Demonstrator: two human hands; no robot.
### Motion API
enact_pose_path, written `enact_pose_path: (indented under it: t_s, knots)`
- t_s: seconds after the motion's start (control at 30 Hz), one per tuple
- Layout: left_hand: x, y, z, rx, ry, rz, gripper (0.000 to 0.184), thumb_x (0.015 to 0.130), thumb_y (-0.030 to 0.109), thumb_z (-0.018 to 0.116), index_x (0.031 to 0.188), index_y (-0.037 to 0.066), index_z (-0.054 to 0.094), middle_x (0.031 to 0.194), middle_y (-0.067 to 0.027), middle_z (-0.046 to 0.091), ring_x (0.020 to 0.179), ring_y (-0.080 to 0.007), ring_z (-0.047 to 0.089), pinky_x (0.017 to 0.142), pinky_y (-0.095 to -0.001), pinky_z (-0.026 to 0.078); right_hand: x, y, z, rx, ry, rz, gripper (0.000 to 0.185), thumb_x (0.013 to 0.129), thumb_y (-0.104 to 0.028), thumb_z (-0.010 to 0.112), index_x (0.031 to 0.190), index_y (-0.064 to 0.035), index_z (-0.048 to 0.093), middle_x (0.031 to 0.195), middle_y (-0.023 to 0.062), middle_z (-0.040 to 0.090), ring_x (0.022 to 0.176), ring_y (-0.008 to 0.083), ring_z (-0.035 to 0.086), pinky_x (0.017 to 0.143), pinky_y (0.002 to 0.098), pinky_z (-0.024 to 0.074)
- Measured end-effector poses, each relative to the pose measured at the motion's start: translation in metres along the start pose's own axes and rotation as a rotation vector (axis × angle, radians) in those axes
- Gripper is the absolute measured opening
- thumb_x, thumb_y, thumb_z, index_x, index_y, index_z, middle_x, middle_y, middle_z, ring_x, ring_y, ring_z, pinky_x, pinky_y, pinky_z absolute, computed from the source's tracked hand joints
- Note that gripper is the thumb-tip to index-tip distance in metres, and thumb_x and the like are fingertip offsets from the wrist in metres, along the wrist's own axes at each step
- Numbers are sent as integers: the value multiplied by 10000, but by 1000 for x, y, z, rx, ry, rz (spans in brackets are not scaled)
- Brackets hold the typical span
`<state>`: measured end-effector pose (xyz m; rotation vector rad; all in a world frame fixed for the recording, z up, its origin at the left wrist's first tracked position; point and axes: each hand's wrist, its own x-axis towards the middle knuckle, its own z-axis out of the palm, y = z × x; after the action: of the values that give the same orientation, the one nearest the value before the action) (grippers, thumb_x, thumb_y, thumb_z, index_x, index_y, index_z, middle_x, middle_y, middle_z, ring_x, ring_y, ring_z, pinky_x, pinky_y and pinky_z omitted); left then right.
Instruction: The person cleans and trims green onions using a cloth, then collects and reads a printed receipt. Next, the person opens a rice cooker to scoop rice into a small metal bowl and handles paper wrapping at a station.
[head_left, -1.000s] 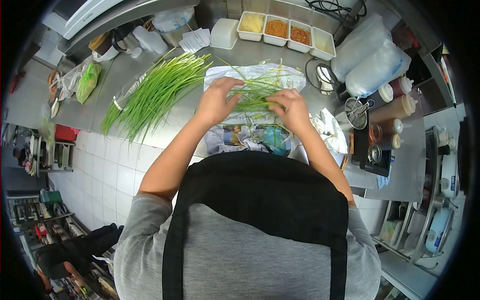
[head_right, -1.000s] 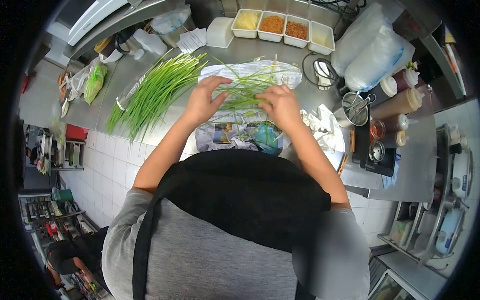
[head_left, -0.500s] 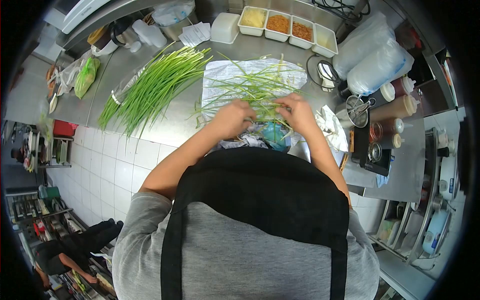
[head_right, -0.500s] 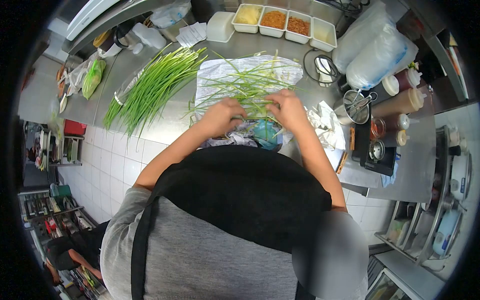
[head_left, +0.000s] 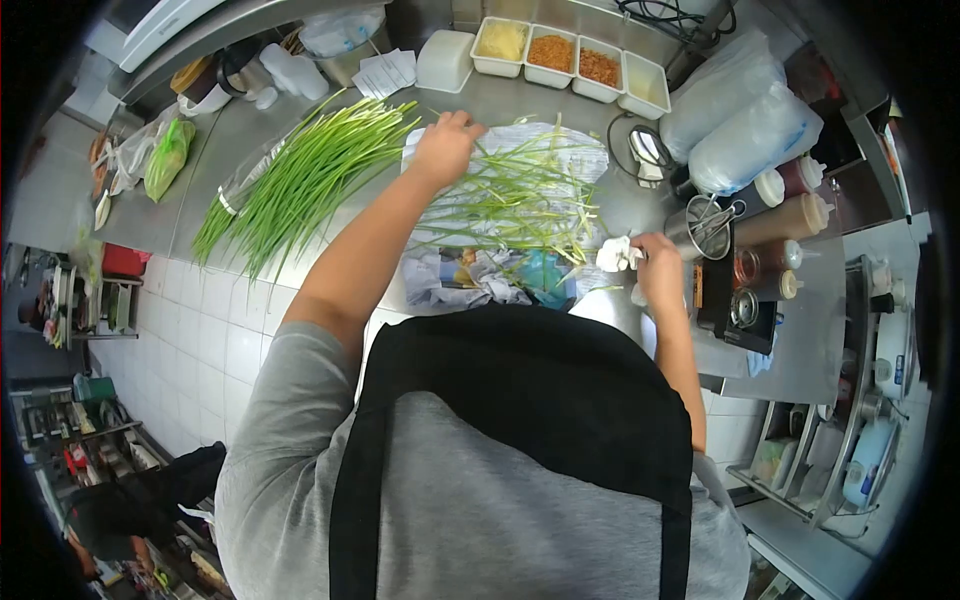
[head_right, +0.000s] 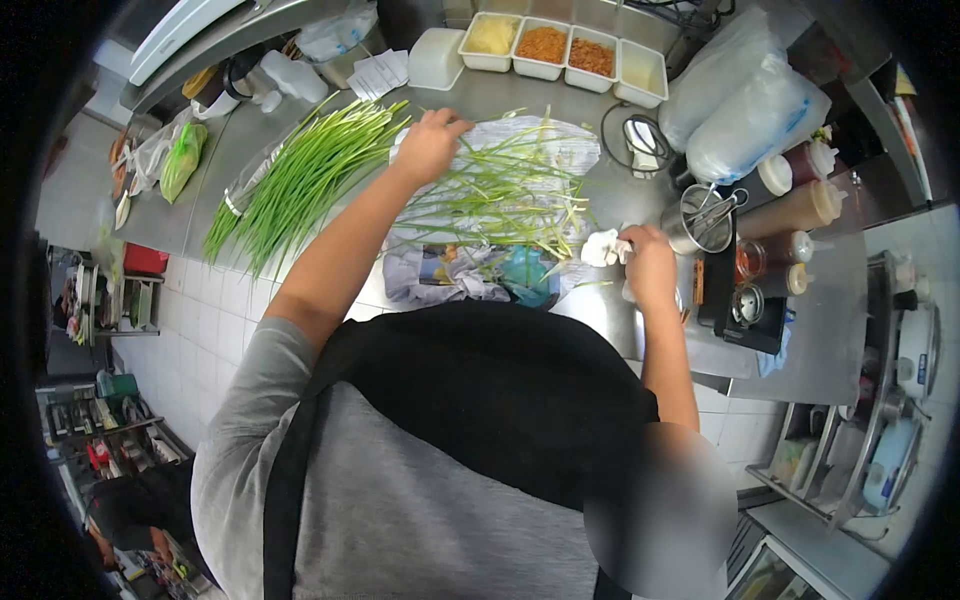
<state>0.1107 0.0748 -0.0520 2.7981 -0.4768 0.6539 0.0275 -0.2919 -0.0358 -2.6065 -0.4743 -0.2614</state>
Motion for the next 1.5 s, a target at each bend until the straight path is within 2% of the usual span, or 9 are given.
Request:
enact_pose_path:
  t_s: [0.13,0.27,0.67,0.77,0.9,1.03,1.17,1.3,1.5]
  knots:
    - [27,-5,11,-25,-81,-82,283,720,76,607,999,125,618,986,-107,585,969,-312,542,810,-433,459,0,-12,-38,172,408,72,280,663,109,559,895,-31,630,871,105,615,861,232,599,746,310,471]
    - [60,5,25,-121,-122,-265,269,733,154,640,999,123,610,1029,-107,584,1019,-320,533,829,-436,453,8,-12,-79,742,731,198,293,784,113,449,1045,31,552,991,80,611,853,128,582,796,238,458]
    - [87,35,43,-219,-491,-334,178,746,201,679,899,115,652,917,-88,665,828,-259,633,741,-375,497,-24,4,-70,772,699,268,335,719,139,447,986,2,595,994,61,617,897,122,587,793,232,460]
    - [96,18,22,-451,-156,-279,112,771,117,591,846,139,671,813,-83,655,750,-249,632,669,-318,500,-40,26,-89,707,785,241,361,716,141,449,1033,17,572,1022,85,613,924,146,583,840,263,455]
    - [109,32,-77,-562,148,3,85,750,90,666,823,49,649,730,-63,608,631,-133,570,606,-258,466,-63,52,-123,601,981,346,322,737,115,470,1035,40,568,1021,108,618,945,160,579,852,284,457]
    - [79,67,-131,-444,-360,18,156,749,91,668,892,41,632,837,-96,626,706,-168,584,655,-287,475,-93,85,-141,580,1119,282,243,825,42,564,1067,52,544,1008,96,606,917,145,571,851,265,436]
    - [47,76,-83,-253,-383,427,209,764,102,648,963,53,605,1002,-127,611,855,-274,601,761,-393,478,-110,89,-143,604,1266,248,227,819,28,591,1040,32,541,991,95,600,893,150,575,834,279,458]
    - [77,98,-26,-347,-305,299,198,777,87,612,974,65,606,1025,-150,598,909,-325,587,803,-423,465,-124,68,-123,712,1275,360,155,847,-31,567,1000,-12,546,928,52,580,828,130,563,769,272,463]
    - [142,88,69,-359,-181,83,133,773,98,588,890,65,641,933,-156,605,904,-340,584,782,-424,470,-125,3,-75,336,760,443,183,748,50,484,859,-7,617,930,95,562,898,207,535,824,294,415]
